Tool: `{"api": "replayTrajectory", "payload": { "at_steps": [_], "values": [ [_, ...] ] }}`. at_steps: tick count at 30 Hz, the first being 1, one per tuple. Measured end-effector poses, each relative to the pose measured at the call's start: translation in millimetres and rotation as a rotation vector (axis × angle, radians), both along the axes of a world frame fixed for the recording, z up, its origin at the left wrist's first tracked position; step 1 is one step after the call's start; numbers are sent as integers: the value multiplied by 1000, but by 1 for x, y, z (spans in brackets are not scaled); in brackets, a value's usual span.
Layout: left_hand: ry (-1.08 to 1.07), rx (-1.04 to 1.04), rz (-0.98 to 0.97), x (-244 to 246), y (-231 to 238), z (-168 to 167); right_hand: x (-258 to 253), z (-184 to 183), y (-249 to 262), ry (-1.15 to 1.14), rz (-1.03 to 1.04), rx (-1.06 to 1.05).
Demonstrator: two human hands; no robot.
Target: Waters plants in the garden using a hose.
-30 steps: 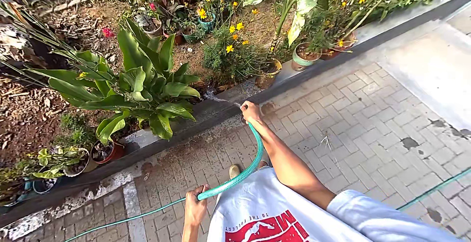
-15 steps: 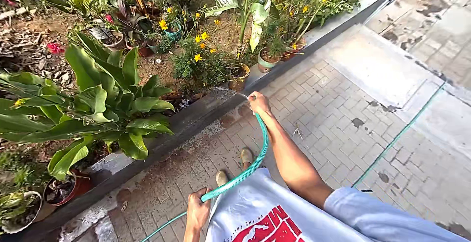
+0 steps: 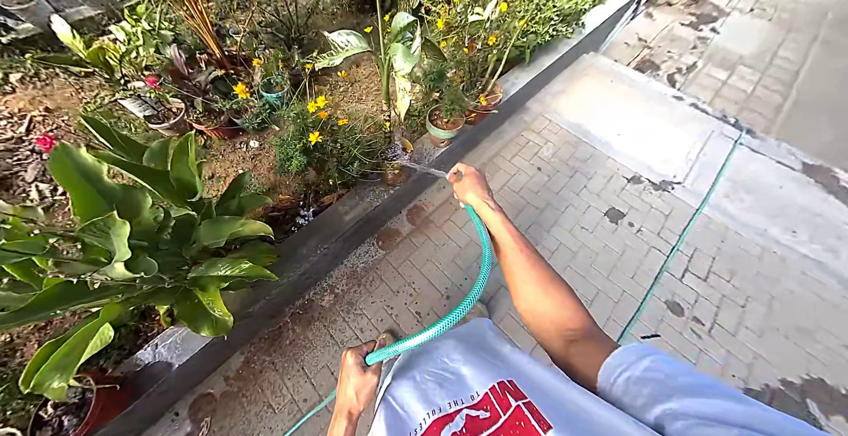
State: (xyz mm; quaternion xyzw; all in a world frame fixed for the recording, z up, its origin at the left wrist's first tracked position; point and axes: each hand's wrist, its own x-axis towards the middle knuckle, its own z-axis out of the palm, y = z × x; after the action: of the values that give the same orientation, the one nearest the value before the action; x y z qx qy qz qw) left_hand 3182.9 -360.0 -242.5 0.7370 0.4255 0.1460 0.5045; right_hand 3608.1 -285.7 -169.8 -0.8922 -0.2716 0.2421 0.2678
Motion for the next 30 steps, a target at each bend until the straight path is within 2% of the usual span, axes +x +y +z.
{"api": "replayTrajectory", "payload": {
  "at_steps": [5,9,12,16,20,26,30],
  "values": [
    [65,14,-76,67,-18,11,59,-8,-34,98,62,12],
    [107,9,-120,130,-46,16,121,-13,-63,188,47,82],
    [145,30,-138,179,-69,17,167,-15,-80,249,113,91],
    [220,40,-156,237,-100,25,229,-21,-109,229,69,135],
    [212,14,-165,289,-122,28,276,-24,-128,231,135,108],
    [185,-27,-177,353,-128,30,346,-20,-145,233,88,81],
    [141,-74,-224,390,-121,33,374,-14,-140,267,109,23]
  ]
}}
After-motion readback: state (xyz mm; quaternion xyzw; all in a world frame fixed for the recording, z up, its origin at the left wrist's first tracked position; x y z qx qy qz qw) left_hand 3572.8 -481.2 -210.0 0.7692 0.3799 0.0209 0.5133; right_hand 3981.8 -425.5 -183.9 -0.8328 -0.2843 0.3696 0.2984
